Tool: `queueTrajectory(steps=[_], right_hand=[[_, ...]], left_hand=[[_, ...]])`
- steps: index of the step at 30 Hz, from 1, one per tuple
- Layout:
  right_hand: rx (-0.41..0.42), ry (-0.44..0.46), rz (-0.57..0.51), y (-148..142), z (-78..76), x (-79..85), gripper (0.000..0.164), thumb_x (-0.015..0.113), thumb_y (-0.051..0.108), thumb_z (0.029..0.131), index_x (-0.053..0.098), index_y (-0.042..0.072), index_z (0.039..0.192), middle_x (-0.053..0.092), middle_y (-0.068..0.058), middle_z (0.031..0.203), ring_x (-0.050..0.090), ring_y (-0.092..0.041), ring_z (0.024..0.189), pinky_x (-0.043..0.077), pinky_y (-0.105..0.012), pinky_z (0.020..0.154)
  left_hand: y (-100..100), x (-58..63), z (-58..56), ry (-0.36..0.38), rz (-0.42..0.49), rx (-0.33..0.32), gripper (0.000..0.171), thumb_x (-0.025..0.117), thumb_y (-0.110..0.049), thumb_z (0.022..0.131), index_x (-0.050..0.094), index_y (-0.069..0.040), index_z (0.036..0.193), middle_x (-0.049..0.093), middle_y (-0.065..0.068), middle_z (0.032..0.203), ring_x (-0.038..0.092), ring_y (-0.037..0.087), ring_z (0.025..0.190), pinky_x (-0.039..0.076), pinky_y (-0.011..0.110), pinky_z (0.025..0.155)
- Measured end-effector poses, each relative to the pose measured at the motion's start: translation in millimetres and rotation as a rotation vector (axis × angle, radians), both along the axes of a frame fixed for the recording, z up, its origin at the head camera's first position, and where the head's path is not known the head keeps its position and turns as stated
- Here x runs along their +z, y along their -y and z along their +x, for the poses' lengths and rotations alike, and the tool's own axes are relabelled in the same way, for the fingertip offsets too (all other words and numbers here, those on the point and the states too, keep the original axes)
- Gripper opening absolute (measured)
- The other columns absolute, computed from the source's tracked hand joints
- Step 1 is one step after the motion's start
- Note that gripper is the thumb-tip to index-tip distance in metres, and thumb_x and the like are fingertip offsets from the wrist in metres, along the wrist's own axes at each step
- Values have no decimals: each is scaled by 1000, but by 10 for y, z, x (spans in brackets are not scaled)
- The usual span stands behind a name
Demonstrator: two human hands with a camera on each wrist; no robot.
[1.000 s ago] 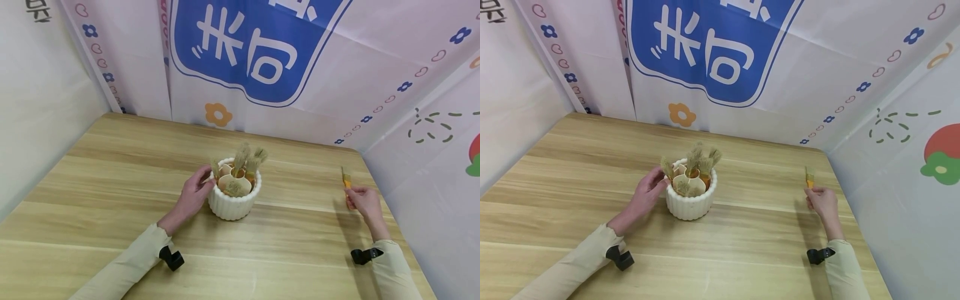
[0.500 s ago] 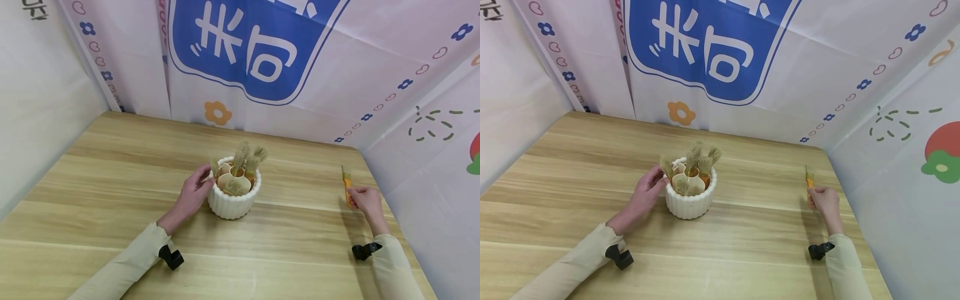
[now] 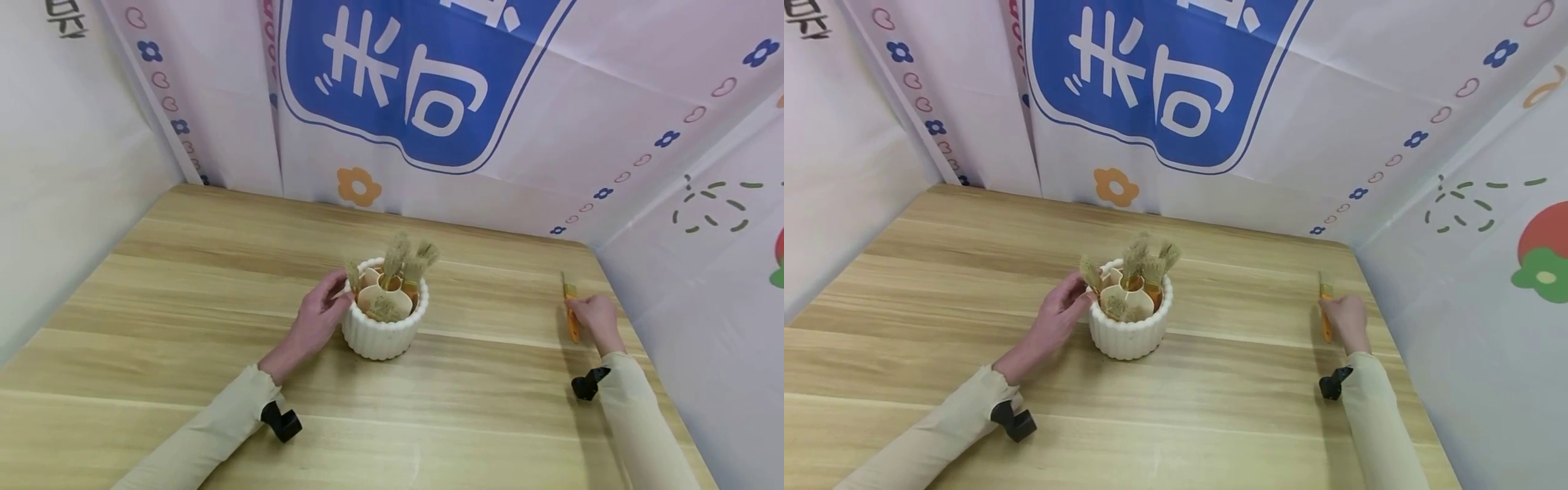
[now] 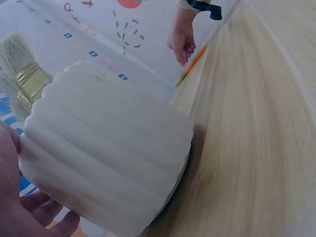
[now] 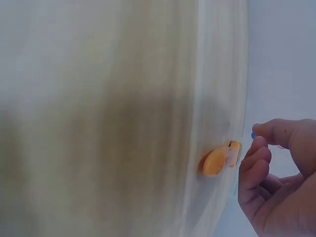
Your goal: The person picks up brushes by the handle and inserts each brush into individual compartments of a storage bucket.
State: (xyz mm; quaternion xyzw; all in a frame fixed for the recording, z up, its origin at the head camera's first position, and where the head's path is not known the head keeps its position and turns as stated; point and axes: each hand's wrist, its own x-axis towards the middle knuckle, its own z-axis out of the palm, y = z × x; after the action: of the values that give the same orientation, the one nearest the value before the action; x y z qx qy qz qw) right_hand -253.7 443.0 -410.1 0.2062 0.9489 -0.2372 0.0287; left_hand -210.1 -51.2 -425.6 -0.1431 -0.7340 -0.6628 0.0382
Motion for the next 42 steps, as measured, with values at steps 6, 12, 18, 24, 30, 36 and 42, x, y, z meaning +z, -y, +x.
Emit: queueTrajectory(steps=[6,12,18,24,30,36,42], right_hand=[[-19,14,-10,-45,-75,-9,38,53,25,87,65,1,61,52,3,44,42,-15,44,37,-28,44],[-40,1,38,-54,-76,-28,33,55,24,86,53,2,60,43,0,49,42,-19,51,37,-27,45],[-42,-45,55,-62,-14,-73,30,57,20,82,48,4,59,42,1,48,42,-17,48,36,-26,43],[-60,19,44,-107,2,-70,29,57,23,82,52,-3,69,48,-7,58,47,-21,55,38,-25,46],[-77,93,17,-142,12,-44,30,58,26,82,52,1,66,48,-6,60,48,-21,59,40,-24,49],[-66,48,6,-173,-46,41,38,56,30,82,52,12,48,44,6,41,45,-15,44,38,-25,43],[-98,-40,-73,-158,-64,77,45,54,29,83,54,15,41,44,12,35,42,-11,39,35,-25,39]], left_hand=[[-24,-5,0,0,2,-8,36,50,-5,93,48,1,129,50,23,135,44,35,131,42,49,107],[-37,-8,4,13,-1,-13,36,50,-5,93,48,1,129,49,23,135,43,36,131,42,49,107],[-52,-31,35,20,-9,-18,36,50,-6,93,48,0,128,49,23,136,43,36,131,42,49,107],[-60,-39,31,12,-16,-19,37,50,-7,93,48,-1,129,50,22,135,44,36,131,42,49,106],[-60,-18,26,10,-24,-12,37,50,-7,93,48,0,129,50,23,135,44,36,131,42,49,106],[-37,-6,11,17,-11,7,36,50,-5,92,49,0,128,49,23,136,44,36,131,41,48,107],[-7,-10,-8,21,-10,13,35,50,-5,92,49,0,128,49,24,136,43,36,131,41,48,108]])
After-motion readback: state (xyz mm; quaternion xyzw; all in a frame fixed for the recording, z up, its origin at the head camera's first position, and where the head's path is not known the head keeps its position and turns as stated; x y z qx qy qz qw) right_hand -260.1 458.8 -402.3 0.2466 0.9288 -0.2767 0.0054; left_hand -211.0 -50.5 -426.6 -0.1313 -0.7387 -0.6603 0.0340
